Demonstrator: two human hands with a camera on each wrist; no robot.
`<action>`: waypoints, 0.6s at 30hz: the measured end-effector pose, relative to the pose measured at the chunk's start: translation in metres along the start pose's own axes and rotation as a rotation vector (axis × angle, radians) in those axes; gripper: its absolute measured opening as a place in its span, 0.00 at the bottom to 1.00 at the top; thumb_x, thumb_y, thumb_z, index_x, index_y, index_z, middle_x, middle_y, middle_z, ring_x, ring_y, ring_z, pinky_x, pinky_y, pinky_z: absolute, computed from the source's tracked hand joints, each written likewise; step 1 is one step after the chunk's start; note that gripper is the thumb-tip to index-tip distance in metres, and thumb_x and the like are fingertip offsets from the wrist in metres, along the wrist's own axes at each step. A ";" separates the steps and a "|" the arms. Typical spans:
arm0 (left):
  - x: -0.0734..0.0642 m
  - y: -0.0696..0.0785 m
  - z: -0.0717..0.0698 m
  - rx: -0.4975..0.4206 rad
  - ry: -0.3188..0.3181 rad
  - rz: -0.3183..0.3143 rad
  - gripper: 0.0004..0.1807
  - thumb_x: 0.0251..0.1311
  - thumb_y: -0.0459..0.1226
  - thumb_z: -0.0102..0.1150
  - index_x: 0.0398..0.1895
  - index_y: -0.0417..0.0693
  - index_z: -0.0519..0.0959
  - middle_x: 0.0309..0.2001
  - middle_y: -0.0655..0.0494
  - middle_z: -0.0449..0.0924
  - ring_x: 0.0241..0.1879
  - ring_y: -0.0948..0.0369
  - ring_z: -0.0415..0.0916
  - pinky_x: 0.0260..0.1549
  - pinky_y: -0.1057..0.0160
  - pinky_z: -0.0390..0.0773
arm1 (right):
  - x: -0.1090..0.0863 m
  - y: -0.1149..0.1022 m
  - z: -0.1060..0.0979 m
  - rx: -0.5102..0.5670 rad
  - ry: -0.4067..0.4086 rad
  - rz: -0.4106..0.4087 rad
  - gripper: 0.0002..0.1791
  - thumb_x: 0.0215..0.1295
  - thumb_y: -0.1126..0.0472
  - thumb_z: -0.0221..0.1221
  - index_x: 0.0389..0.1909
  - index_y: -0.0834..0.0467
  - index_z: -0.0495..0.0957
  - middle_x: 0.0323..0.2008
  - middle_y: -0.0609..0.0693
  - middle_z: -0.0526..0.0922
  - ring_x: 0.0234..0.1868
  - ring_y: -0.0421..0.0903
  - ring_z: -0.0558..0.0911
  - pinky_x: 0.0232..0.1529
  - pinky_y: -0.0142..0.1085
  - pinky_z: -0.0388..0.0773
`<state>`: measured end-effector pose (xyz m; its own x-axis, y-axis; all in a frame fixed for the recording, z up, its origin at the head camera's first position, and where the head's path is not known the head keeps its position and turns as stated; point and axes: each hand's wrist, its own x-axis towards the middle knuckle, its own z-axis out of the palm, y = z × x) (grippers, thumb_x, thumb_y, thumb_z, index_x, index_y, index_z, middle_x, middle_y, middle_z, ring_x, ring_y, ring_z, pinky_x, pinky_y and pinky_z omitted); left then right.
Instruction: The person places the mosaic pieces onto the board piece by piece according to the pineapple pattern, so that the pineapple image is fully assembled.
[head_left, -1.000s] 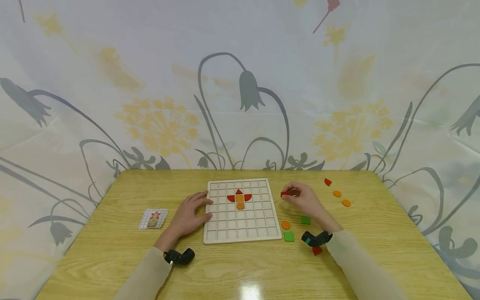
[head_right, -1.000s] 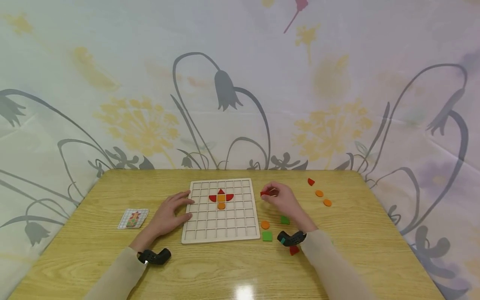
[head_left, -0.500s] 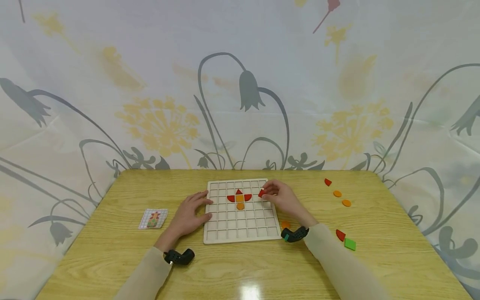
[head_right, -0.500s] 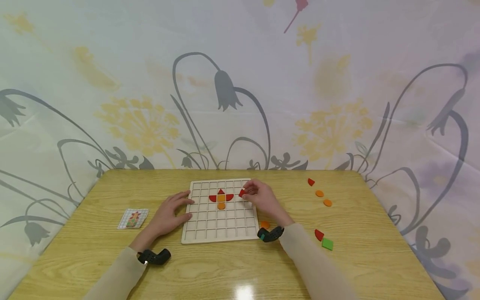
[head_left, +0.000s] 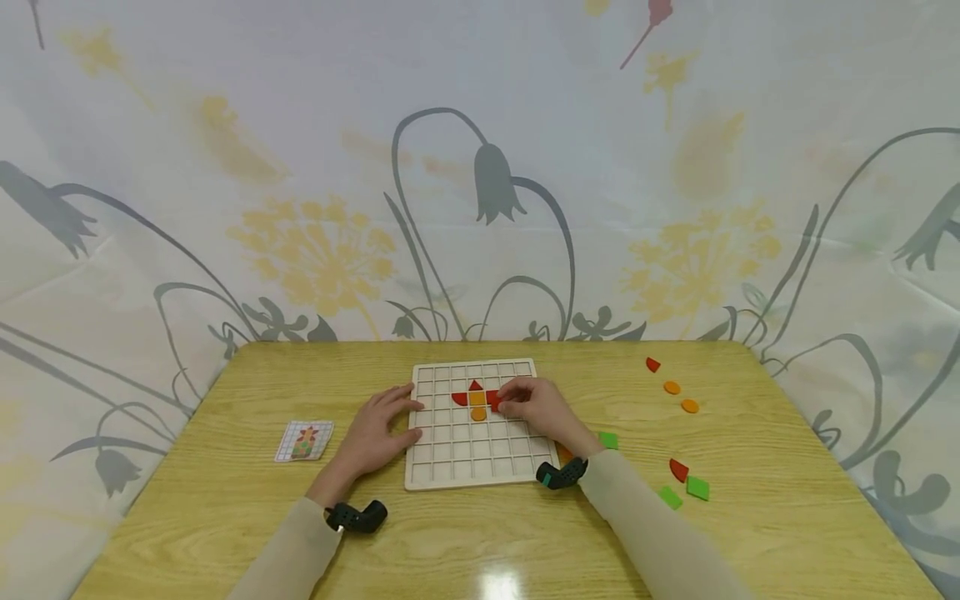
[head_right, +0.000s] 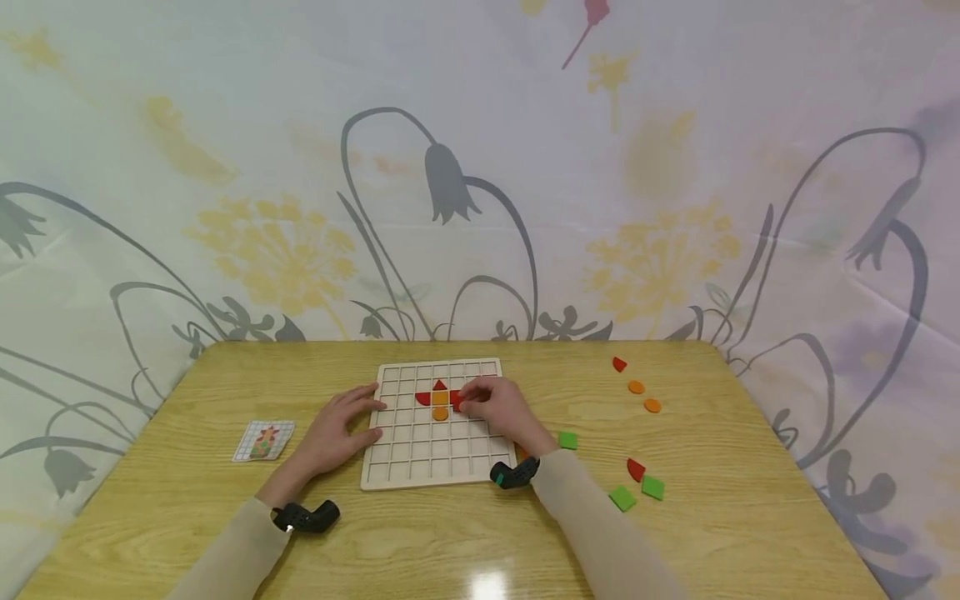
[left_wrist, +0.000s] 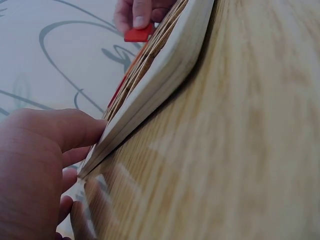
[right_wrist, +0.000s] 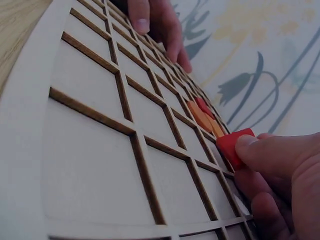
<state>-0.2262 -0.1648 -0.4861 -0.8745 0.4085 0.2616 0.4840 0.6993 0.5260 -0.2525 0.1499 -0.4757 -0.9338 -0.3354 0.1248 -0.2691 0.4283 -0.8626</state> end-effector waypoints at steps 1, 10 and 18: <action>0.000 0.000 0.000 0.003 0.000 -0.002 0.20 0.61 0.40 0.65 0.57 0.46 0.81 0.73 0.47 0.64 0.72 0.44 0.57 0.68 0.38 0.55 | -0.001 0.000 0.001 -0.015 -0.004 -0.002 0.06 0.64 0.63 0.67 0.41 0.57 0.85 0.35 0.46 0.85 0.36 0.43 0.82 0.40 0.37 0.78; -0.001 0.001 -0.001 0.000 0.006 -0.002 0.21 0.61 0.40 0.65 0.57 0.46 0.80 0.72 0.47 0.64 0.71 0.43 0.58 0.67 0.37 0.56 | -0.002 -0.002 0.002 -0.061 -0.028 0.002 0.04 0.65 0.63 0.66 0.40 0.54 0.85 0.33 0.44 0.83 0.35 0.43 0.79 0.39 0.38 0.77; 0.000 0.002 0.000 -0.004 0.003 -0.004 0.21 0.61 0.40 0.65 0.57 0.46 0.80 0.73 0.47 0.64 0.71 0.43 0.57 0.68 0.37 0.55 | -0.003 -0.002 0.001 -0.054 -0.041 0.024 0.05 0.64 0.64 0.66 0.40 0.55 0.86 0.35 0.46 0.83 0.35 0.44 0.78 0.39 0.37 0.76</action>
<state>-0.2253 -0.1635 -0.4853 -0.8763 0.4043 0.2619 0.4807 0.6986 0.5300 -0.2490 0.1490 -0.4749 -0.9299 -0.3583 0.0828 -0.2600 0.4813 -0.8371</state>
